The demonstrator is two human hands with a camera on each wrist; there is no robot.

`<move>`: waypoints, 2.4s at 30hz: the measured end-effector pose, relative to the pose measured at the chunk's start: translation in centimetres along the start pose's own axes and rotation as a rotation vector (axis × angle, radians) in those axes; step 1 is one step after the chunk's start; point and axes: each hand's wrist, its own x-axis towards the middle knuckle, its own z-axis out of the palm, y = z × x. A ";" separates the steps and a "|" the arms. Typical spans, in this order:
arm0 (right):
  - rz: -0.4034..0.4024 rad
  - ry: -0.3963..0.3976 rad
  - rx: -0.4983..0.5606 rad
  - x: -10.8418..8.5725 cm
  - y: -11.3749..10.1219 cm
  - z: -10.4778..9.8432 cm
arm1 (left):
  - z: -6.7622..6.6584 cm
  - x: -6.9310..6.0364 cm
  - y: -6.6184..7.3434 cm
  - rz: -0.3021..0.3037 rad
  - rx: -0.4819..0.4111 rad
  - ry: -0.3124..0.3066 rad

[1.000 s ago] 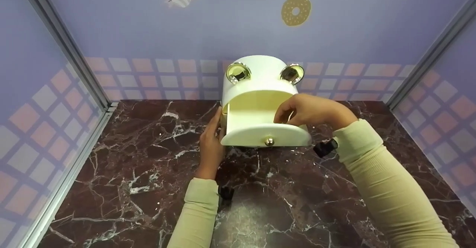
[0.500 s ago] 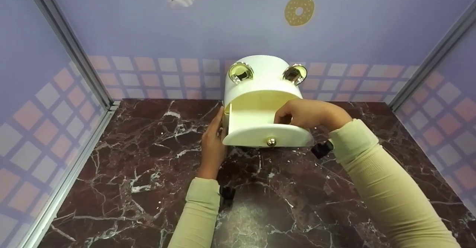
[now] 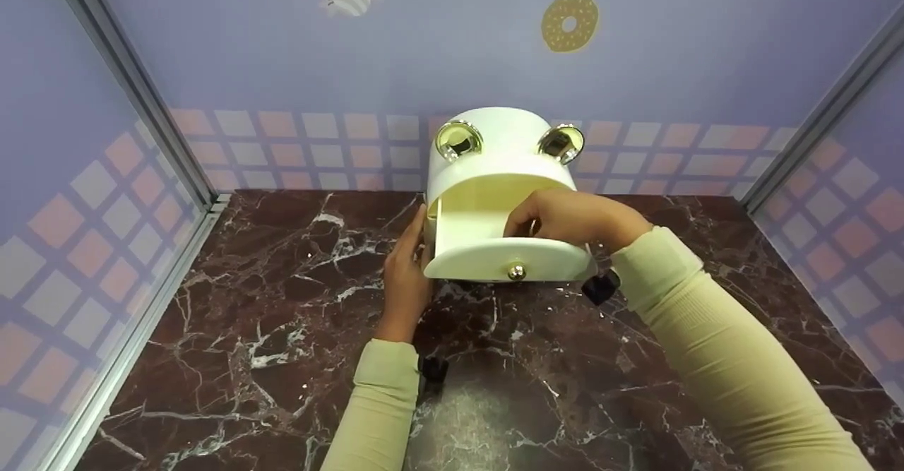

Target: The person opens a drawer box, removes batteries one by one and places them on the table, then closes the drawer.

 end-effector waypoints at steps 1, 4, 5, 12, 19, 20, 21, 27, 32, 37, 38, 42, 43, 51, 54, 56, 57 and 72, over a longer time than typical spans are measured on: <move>-0.002 -0.003 0.000 0.1 0.0 0.0 | 0.0 0.0 0.0 0.001 0.001 0.002; -0.009 0.000 -0.003 0.1 -0.1 0.0 | 0.1 0.0 0.0 0.006 0.001 0.008; -0.009 0.002 -0.006 0.1 -0.1 0.0 | 0.1 0.1 0.0 0.010 0.001 0.011; 0.005 0.021 -0.041 0.1 0.1 0.1 | 0.3 0.2 -0.1 0.022 -0.006 0.020; -0.015 0.085 -0.082 0.0 0.3 0.3 | 0.2 0.1 -0.1 0.007 0.002 0.002; -0.016 0.094 -0.083 0.0 0.3 0.3 | 0.2 0.1 -0.1 0.003 -0.008 -0.005; -0.021 0.103 -0.082 -0.1 0.3 0.3 | 0.1 0.0 -0.1 0.001 -0.018 -0.011; -0.034 0.179 -0.061 -0.9 0.6 -0.2 | 0.0 0.0 -0.2 -0.014 -0.036 -0.025; -0.058 0.223 -0.029 -1.8 0.8 -0.6 | 0.1 0.1 -0.2 -0.017 -0.041 -0.022; -0.040 0.261 -0.007 -2.5 1.2 -0.8 | 0.1 0.2 -0.3 0.001 -0.040 -0.019; -0.037 0.269 -0.001 -2.7 1.2 -0.8 | 0.1 0.3 -0.3 0.004 -0.039 -0.019; -0.010 0.296 0.031 -3.4 1.6 -1.0 | 0.1 0.3 -0.3 0.001 -0.039 -0.024; -0.001 0.302 0.041 -3.6 1.7 -1.0 | 0.1 0.3 -0.3 -0.001 -0.040 -0.025; 0.011 0.343 0.102 -5.2 2.6 -1.8 | 0.1 0.4 -0.2 -0.010 -0.040 -0.022; 0.008 0.357 0.125 -5.9 2.9 -2.0 | 0.2 0.4 -0.2 -0.014 -0.038 -0.017; 0.017 0.368 0.144 -6.3 3.1 -2.1 | 0.1 0.5 -0.3 -0.020 -0.040 -0.018; 0.019 0.376 0.146 -6.4 3.2 -2.1 | 0.1 0.5 -0.3 -0.023 -0.040 -0.016; 0.065 0.457 0.132 -8.3 5.0 -1.7 | -0.1 0.5 -0.4 0.000 -0.044 -0.001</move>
